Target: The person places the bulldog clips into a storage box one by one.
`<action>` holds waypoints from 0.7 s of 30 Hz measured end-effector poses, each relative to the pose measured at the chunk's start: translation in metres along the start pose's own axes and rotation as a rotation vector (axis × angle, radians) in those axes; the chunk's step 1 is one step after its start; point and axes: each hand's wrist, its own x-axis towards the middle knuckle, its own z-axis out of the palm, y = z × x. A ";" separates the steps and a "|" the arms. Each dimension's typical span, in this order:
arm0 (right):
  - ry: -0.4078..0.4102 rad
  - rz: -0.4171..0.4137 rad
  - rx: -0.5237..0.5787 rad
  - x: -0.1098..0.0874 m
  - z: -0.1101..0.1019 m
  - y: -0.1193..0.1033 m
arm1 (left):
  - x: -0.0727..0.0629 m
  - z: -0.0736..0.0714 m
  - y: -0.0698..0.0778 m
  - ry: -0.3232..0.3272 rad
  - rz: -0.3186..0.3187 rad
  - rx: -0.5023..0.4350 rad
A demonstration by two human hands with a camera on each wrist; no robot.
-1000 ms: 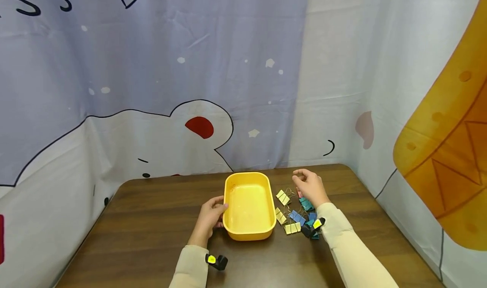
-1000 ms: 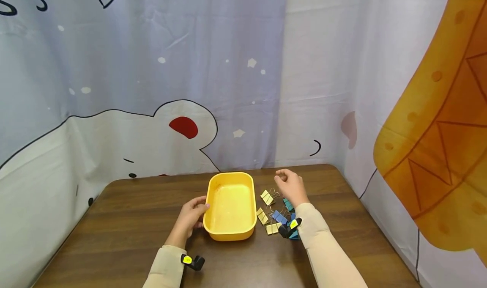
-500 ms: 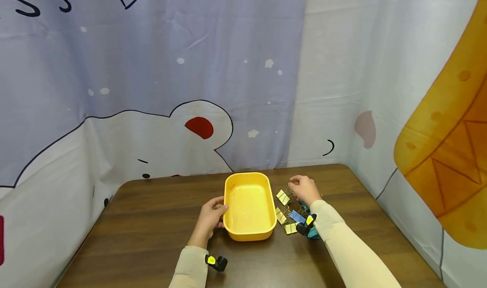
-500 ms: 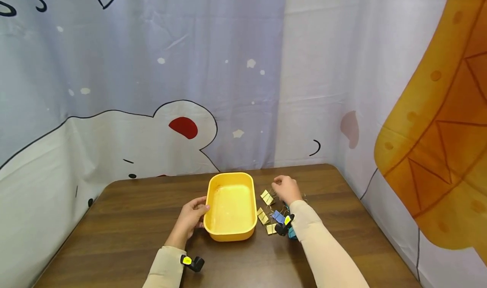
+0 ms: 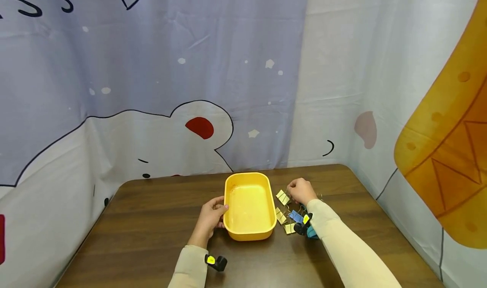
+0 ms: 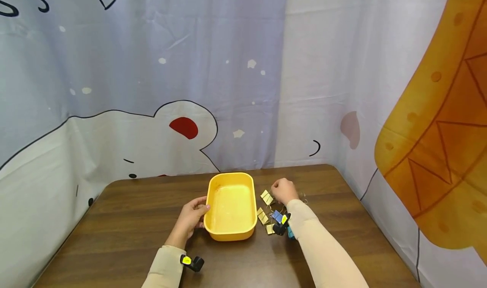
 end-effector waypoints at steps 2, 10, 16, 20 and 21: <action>-0.004 0.003 0.012 0.000 0.000 0.000 | 0.000 0.000 -0.001 0.000 0.002 -0.004; 0.012 0.020 0.072 0.002 -0.005 -0.006 | -0.003 0.002 -0.001 -0.010 0.003 -0.019; -0.002 0.047 0.110 0.005 -0.012 -0.016 | -0.004 0.000 -0.002 -0.025 0.000 -0.021; 0.002 0.028 0.126 0.008 -0.019 -0.025 | -0.002 0.000 -0.002 -0.024 0.005 -0.019; 0.004 0.020 0.128 0.009 -0.020 -0.027 | -0.002 0.000 -0.002 -0.023 0.005 -0.020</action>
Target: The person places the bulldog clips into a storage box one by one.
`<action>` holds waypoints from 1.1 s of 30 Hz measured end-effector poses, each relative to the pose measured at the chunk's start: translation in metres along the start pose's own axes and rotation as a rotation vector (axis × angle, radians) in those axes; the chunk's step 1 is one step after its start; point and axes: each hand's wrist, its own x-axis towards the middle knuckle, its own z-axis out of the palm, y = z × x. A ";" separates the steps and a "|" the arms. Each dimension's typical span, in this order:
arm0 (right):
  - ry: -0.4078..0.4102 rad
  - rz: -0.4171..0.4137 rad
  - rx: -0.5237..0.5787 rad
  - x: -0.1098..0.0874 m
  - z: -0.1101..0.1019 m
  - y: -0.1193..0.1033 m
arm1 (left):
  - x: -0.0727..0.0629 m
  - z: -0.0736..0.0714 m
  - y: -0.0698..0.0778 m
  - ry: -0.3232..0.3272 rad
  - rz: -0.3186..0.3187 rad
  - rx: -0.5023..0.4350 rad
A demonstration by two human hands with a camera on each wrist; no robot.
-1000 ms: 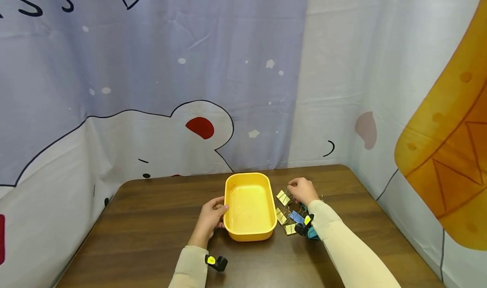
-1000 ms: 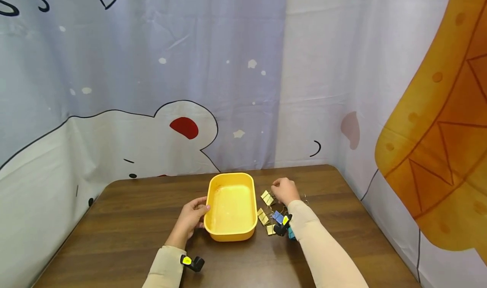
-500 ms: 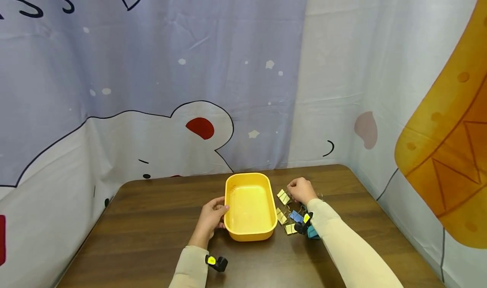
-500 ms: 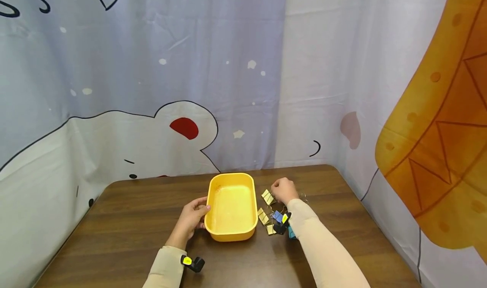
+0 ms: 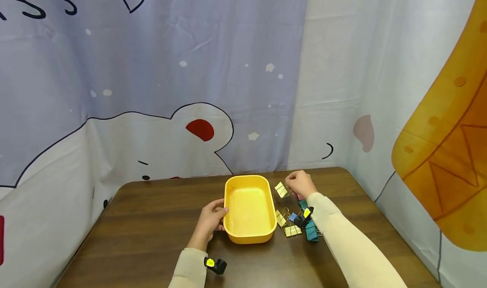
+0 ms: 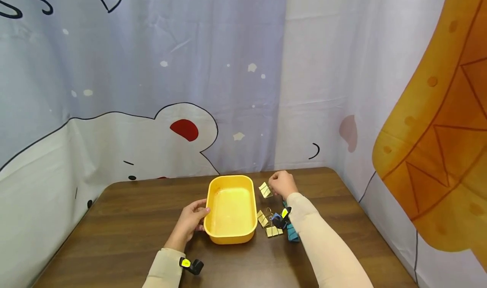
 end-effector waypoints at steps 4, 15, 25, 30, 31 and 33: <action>0.004 -0.015 0.007 0.001 -0.004 -0.010 | 0.000 0.000 0.001 -0.001 0.000 0.001; -0.016 -0.019 0.105 0.001 0.006 -0.040 | -0.001 0.001 -0.001 -0.007 0.013 -0.023; -0.086 -0.014 0.170 0.008 0.027 -0.066 | 0.000 0.000 0.001 0.001 0.019 -0.024; -0.102 0.012 0.228 0.010 0.040 -0.074 | 0.000 0.001 0.001 -0.010 0.036 -0.024; -0.110 0.022 0.245 0.010 0.043 -0.075 | 0.000 0.001 0.001 -0.011 0.034 -0.026; -0.121 0.042 0.277 0.009 0.049 -0.077 | 0.001 0.000 -0.001 -0.012 0.030 -0.025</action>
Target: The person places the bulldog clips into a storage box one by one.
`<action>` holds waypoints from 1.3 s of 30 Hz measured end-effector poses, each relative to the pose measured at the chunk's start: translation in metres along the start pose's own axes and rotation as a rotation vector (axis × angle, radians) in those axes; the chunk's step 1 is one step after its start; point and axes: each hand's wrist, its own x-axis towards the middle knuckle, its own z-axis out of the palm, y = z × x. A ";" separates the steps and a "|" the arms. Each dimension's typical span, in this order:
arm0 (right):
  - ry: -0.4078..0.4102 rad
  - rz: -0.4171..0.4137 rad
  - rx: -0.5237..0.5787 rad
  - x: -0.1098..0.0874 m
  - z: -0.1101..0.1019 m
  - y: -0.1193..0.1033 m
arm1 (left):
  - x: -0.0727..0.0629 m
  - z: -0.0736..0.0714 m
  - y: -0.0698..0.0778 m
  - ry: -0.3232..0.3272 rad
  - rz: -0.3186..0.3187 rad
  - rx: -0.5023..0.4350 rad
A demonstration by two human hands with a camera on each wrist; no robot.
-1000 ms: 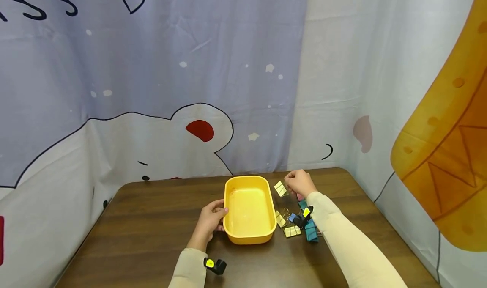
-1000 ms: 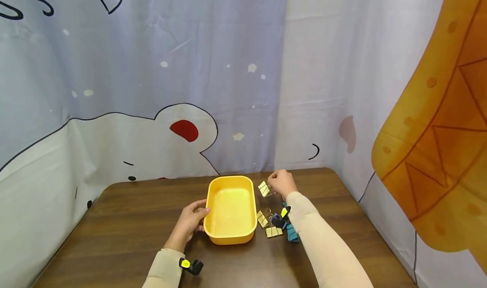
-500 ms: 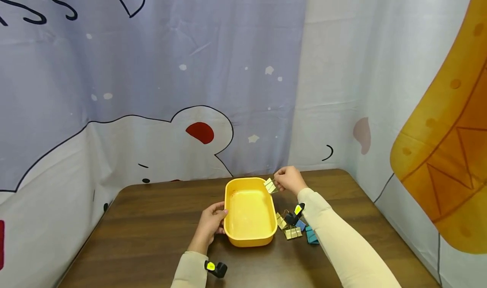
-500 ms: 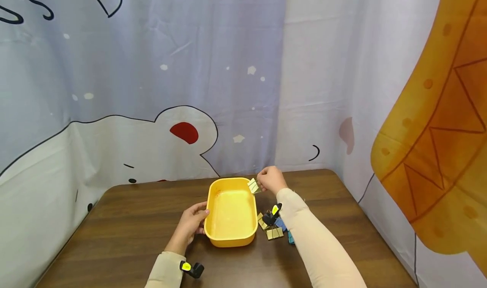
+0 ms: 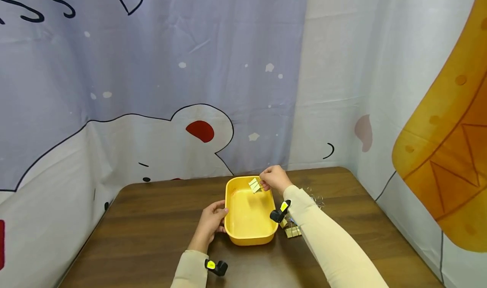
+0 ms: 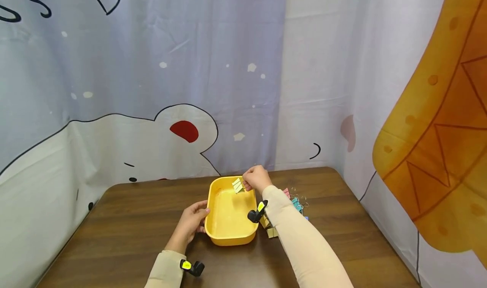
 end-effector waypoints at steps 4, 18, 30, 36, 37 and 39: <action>-0.011 0.019 0.038 0.001 0.013 0.002 | 0.000 -0.002 -0.002 -0.009 -0.008 -0.009; 0.013 0.100 0.131 0.003 0.053 0.012 | -0.004 -0.002 0.000 -0.010 0.002 -0.017; 0.055 0.097 0.152 0.007 0.072 0.026 | -0.004 -0.001 0.003 -0.006 -0.007 -0.012; 0.050 0.059 0.147 0.007 0.079 0.031 | -0.002 -0.001 0.002 0.004 -0.016 -0.009; 0.050 0.057 0.143 0.006 0.080 0.032 | -0.002 0.000 0.002 0.001 -0.016 -0.007; 0.051 0.061 0.138 0.006 0.082 0.032 | -0.002 0.000 0.002 -0.003 -0.020 -0.008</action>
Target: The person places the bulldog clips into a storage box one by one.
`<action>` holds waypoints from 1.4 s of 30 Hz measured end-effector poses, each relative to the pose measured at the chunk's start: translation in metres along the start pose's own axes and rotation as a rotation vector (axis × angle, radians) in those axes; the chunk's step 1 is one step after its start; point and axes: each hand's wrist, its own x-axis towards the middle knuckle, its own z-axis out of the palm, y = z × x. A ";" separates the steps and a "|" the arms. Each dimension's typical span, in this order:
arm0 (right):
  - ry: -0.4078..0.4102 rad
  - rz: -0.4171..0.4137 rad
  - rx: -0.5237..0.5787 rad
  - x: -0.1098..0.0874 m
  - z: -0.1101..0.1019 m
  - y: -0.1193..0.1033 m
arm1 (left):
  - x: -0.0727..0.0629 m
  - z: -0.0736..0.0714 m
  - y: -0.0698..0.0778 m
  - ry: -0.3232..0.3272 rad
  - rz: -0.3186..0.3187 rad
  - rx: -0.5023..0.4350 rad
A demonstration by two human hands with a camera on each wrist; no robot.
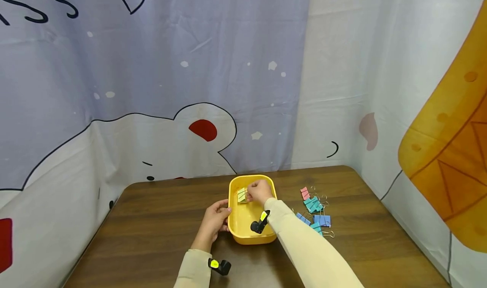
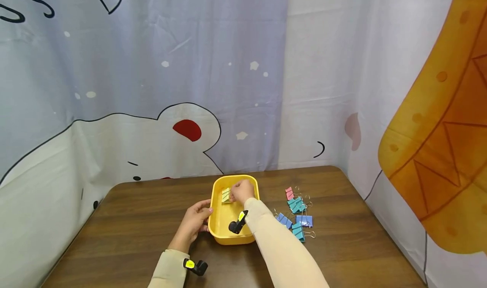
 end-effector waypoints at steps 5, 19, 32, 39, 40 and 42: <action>0.018 0.006 -0.005 -0.001 0.004 0.002 | 0.000 0.000 0.001 -0.009 0.011 -0.006; 0.037 0.016 -0.013 0.002 0.010 0.009 | -0.003 0.002 0.000 -0.008 0.011 0.000; 0.067 0.009 -0.195 -0.007 0.005 0.000 | -0.003 0.001 0.001 -0.015 0.013 -0.001; -0.011 -0.018 -0.226 -0.018 -0.012 -0.027 | -0.001 0.002 -0.001 -0.016 0.012 -0.018; -0.028 -0.035 -0.211 -0.021 -0.016 -0.032 | -0.001 0.001 -0.001 -0.014 0.011 -0.021; -0.057 -0.074 -0.188 -0.026 -0.024 -0.039 | -0.001 0.001 0.000 -0.012 0.007 -0.022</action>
